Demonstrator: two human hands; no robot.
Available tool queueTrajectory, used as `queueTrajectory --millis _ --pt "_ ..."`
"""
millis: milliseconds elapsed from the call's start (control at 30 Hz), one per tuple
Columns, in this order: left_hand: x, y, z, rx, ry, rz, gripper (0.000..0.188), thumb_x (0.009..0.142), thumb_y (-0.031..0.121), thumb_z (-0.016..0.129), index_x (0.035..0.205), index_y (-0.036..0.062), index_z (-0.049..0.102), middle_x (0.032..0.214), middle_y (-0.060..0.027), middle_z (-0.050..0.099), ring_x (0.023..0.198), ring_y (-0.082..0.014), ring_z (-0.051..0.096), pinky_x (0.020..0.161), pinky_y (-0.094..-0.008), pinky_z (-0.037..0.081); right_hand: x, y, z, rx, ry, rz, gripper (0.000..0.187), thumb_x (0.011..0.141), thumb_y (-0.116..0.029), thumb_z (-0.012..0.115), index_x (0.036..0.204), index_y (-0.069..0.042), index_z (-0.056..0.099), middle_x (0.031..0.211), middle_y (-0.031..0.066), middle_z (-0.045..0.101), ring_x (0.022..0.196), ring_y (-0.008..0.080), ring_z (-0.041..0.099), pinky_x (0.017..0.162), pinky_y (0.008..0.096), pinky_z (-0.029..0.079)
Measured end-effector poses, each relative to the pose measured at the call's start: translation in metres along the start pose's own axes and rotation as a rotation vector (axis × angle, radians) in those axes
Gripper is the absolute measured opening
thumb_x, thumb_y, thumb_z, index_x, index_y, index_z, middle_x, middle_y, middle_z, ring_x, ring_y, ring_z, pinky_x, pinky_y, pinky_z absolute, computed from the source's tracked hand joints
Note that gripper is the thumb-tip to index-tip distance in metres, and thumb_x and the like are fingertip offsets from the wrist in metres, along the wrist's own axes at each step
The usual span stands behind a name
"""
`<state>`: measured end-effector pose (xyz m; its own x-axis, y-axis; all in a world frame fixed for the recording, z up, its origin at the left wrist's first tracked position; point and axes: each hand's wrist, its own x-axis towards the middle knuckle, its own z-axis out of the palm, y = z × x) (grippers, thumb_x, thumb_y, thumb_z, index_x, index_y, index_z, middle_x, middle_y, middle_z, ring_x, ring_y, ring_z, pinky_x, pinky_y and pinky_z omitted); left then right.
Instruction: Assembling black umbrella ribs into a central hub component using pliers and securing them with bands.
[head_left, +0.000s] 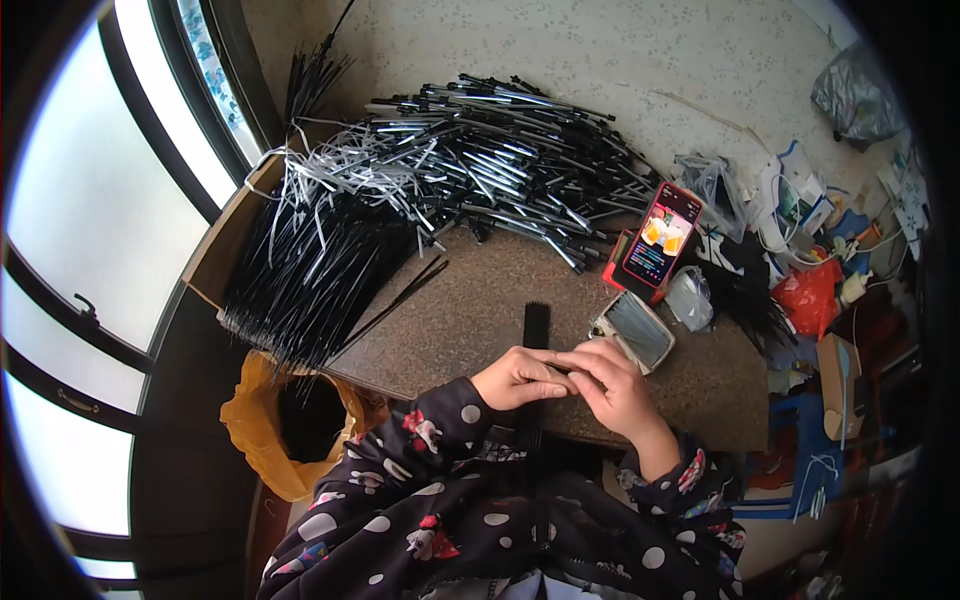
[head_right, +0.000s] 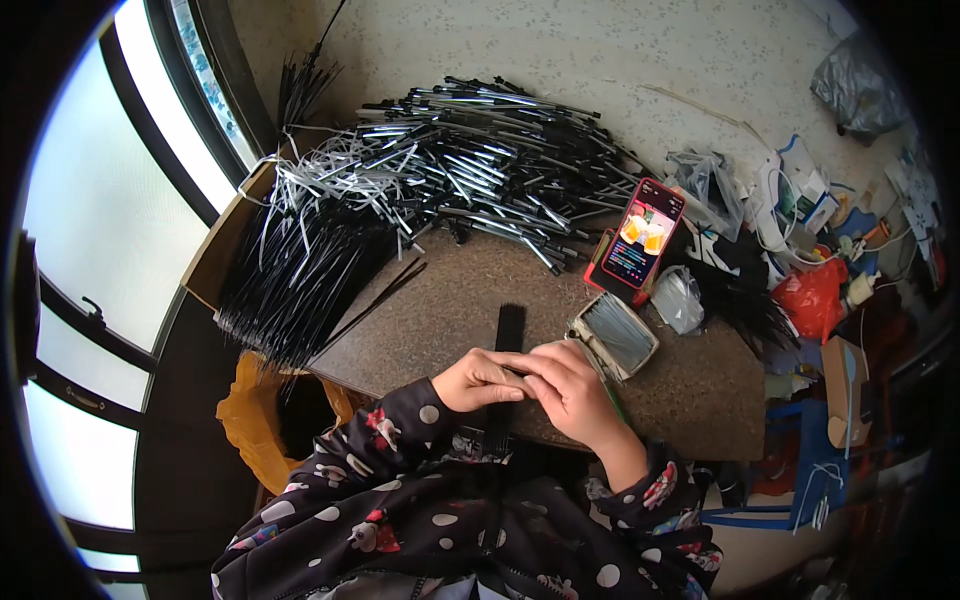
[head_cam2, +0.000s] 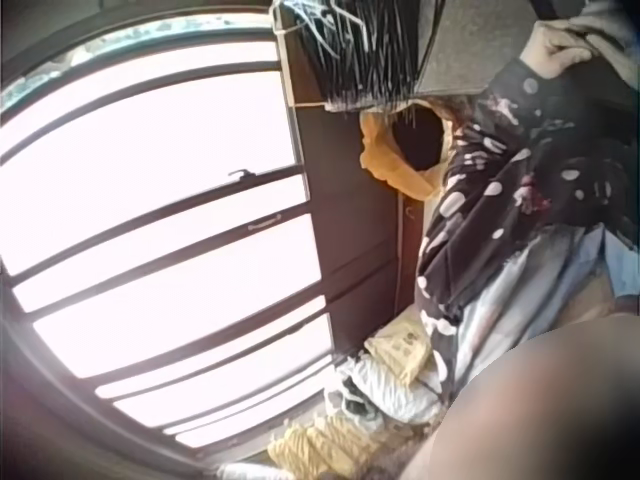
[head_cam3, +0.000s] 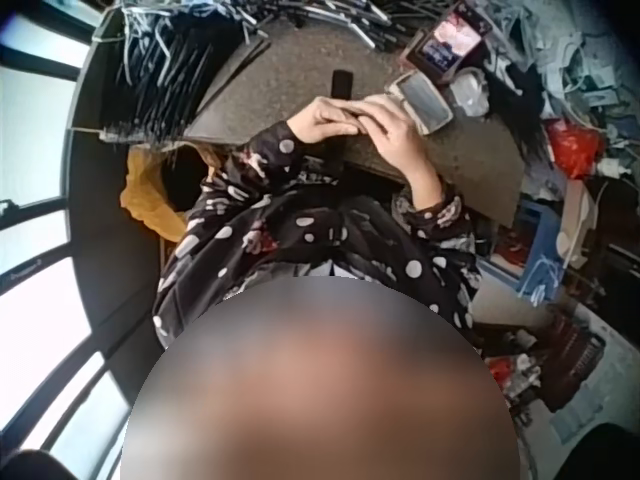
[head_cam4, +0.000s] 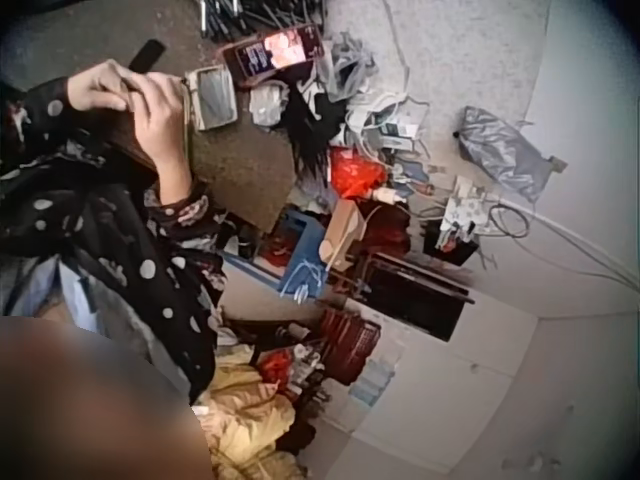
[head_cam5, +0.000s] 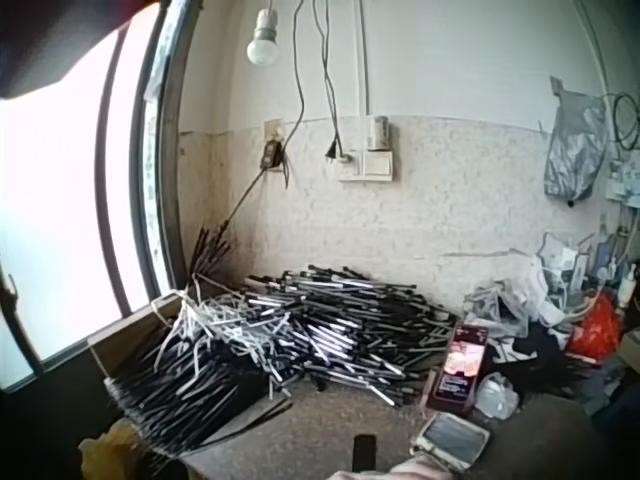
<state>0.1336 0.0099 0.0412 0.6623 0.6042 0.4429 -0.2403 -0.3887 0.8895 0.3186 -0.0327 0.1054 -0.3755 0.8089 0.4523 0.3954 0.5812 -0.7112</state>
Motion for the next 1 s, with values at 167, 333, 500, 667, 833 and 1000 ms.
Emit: queueTrajectory --millis 167,333,500,667,833,1000 --pt "-0.007 -0.003 0.011 0.067 0.058 0.140 0.013 0.082 0.008 0.064 0.094 0.0014 0.067 0.101 -0.0174 0.064 0.096 -0.0304 0.061 0.082 -0.0337 0.048 0.003 0.012 0.008 -0.143 -0.052 -0.267 0.034 0.079 0.004 0.059 0.112 -0.004 0.059 0.106 0.0081 0.059 0.080 0.0171 0.060 0.067 0.0289 0.049" --pt "-0.025 -0.005 0.019 0.227 0.079 -0.063 0.017 0.079 0.007 0.067 0.096 0.0042 0.066 0.107 -0.0181 0.061 0.100 -0.0331 0.059 0.085 -0.0371 0.046 0.016 0.034 -0.008 0.205 -0.726 0.069 0.037 0.083 -0.009 0.059 0.120 -0.010 0.058 0.121 0.0095 0.056 0.109 0.0290 0.054 0.086 0.0334 0.046" --pt "-0.026 -0.017 0.023 0.201 -0.183 -0.252 0.041 0.073 0.023 0.072 0.108 0.0037 0.061 0.115 -0.0137 0.057 0.106 -0.0299 0.054 0.095 -0.0446 0.039 0.013 0.104 0.047 -0.244 -0.368 -0.122 0.043 0.089 -0.029 0.052 0.131 -0.019 0.048 0.140 0.0031 0.041 0.131 0.0250 0.033 0.103 0.0445 0.030" --pt "-0.037 0.016 0.059 0.542 -0.442 0.111 0.072 0.066 0.040 0.071 0.123 0.0032 0.050 0.117 -0.0147 0.053 0.111 -0.0319 0.050 0.102 -0.0494 0.029 -0.012 0.116 0.068 -0.614 -0.448 -0.115 0.052 0.091 -0.041 0.044 0.139 -0.023 0.035 0.147 -0.0015 0.030 0.137 0.0214 0.021 0.109 0.0536 0.015" --pt "-0.047 0.005 0.062 0.728 -0.569 0.260 0.081 0.063 0.046 0.069 0.128 0.0036 0.046 0.121 -0.0178 0.049 0.113 -0.0327 0.048 0.103 -0.0499 0.027 -0.016 0.113 0.067 -0.638 -0.448 -0.106 0.052 0.092 -0.043 0.041 0.140 -0.024 0.033 0.147 -0.0016 0.029 0.137 0.0213 0.021 0.109 0.0539 0.014" --pt "-0.061 -0.008 0.054 0.794 -0.518 0.509 0.077 0.066 0.047 0.067 0.126 0.0037 0.048 0.116 -0.0171 0.054 0.111 -0.0320 0.051 0.101 -0.0482 0.033 -0.033 0.111 0.069 -0.619 -0.374 0.006 0.053 0.093 -0.043 0.040 0.142 -0.025 0.030 0.148 -0.0014 0.026 0.139 0.0212 0.016 0.109 0.0552 0.011"
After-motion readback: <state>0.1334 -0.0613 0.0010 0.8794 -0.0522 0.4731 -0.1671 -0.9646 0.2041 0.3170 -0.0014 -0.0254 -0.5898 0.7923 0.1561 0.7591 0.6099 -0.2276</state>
